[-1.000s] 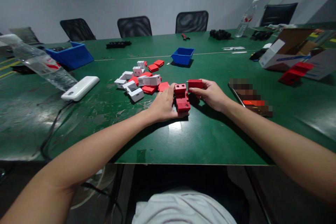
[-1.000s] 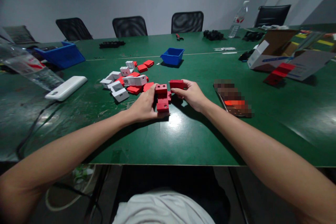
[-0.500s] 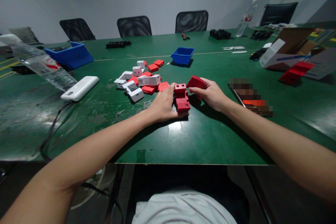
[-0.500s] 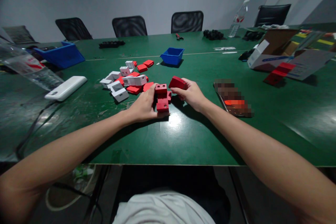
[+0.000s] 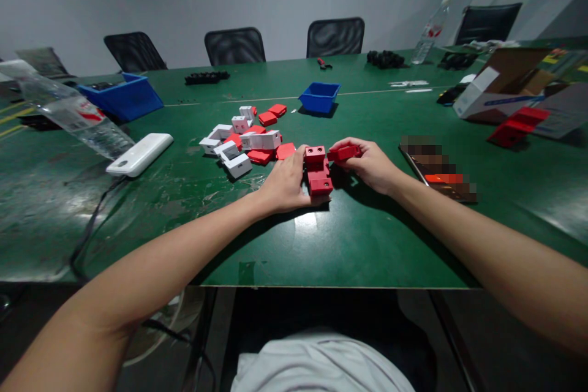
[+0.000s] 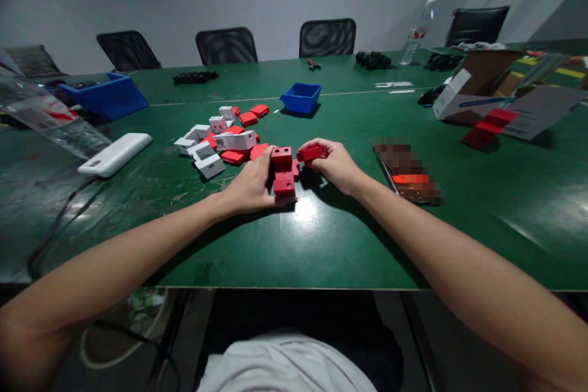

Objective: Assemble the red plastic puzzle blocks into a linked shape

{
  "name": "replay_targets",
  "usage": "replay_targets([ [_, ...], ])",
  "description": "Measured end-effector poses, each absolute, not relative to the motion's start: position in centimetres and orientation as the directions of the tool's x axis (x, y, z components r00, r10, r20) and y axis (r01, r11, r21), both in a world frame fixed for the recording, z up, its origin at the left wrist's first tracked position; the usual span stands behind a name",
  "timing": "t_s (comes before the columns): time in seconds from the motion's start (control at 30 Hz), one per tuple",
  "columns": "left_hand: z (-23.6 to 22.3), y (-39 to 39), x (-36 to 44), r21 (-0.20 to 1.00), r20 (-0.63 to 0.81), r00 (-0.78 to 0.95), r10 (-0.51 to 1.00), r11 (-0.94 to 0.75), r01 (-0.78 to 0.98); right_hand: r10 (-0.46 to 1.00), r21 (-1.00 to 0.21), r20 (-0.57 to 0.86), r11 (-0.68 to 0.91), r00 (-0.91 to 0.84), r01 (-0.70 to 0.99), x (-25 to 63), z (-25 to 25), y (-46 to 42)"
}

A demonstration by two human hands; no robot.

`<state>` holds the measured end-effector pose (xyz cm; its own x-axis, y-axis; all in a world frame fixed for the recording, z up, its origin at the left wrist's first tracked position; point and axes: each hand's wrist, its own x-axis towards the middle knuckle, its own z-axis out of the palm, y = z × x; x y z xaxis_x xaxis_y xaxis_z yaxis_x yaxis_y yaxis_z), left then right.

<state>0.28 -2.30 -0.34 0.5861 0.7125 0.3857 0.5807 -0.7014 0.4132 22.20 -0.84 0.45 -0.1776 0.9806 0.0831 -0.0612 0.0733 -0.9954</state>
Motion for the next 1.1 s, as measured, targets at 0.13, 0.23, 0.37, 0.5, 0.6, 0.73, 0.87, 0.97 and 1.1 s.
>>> replay_targets([
  [0.13, -0.36, -2.28, 0.29, 0.41, 0.384, 0.585, 0.714, -0.7, 0.585, 0.976, -0.996, 0.056, 0.041, -0.211, -0.074, 22.28, 0.65, -0.89],
  [0.23, -0.31, -2.31, 0.29, 0.409, 0.385, 0.581, 0.717, -0.697, 0.589, 0.971, -0.997, 0.058, 0.046, -0.233, -0.054, 22.37, 0.6, -0.95],
  [0.37, -0.12, -2.41, 0.3, 0.413, 0.377, 0.584, 0.719, -0.695, 0.589, 0.963, -0.997, 0.075, 0.069, -0.259, -0.034, 22.44, 0.37, -0.95],
  [0.5, -0.05, -2.48, 0.33, 0.421, 0.369, 0.583, 0.724, -0.689, 0.589, 0.97, -0.999, 0.029, 0.019, -0.24, -0.044, 22.38, 0.23, -0.87],
  [0.6, -0.1, -2.47, 0.35, 0.421, 0.374, 0.579, 0.724, -0.689, 0.59, 0.98, -0.994, 0.003, -0.018, -0.2, -0.106, 22.25, 0.23, -0.83],
  [0.73, -0.11, -2.45, 0.35, 0.42, 0.368, 0.581, 0.726, -0.687, 0.593, 0.989, -0.995, -0.009, -0.024, -0.15, -0.1, 22.11, 0.34, -0.84],
  [0.87, -0.03, -2.51, 0.36, 0.425, 0.366, 0.578, 0.729, -0.683, 0.594, 0.996, -0.998, 0.008, 0.003, -0.087, -0.06, 22.18, 0.33, -0.74],
  [0.97, 0.03, -2.55, 0.38, 0.425, 0.365, 0.578, 0.73, -0.683, 0.594, 0.996, -0.995, 0.076, 0.073, -0.038, -0.062, 22.31, 0.18, -0.54],
  [1.1, 0.15, -2.56, 0.38, 0.423, 0.349, 0.577, 0.739, -0.673, 0.607, 0.993, -0.992, 0.103, 0.098, -0.052, -0.082, 22.34, 0.09, -0.49],
])
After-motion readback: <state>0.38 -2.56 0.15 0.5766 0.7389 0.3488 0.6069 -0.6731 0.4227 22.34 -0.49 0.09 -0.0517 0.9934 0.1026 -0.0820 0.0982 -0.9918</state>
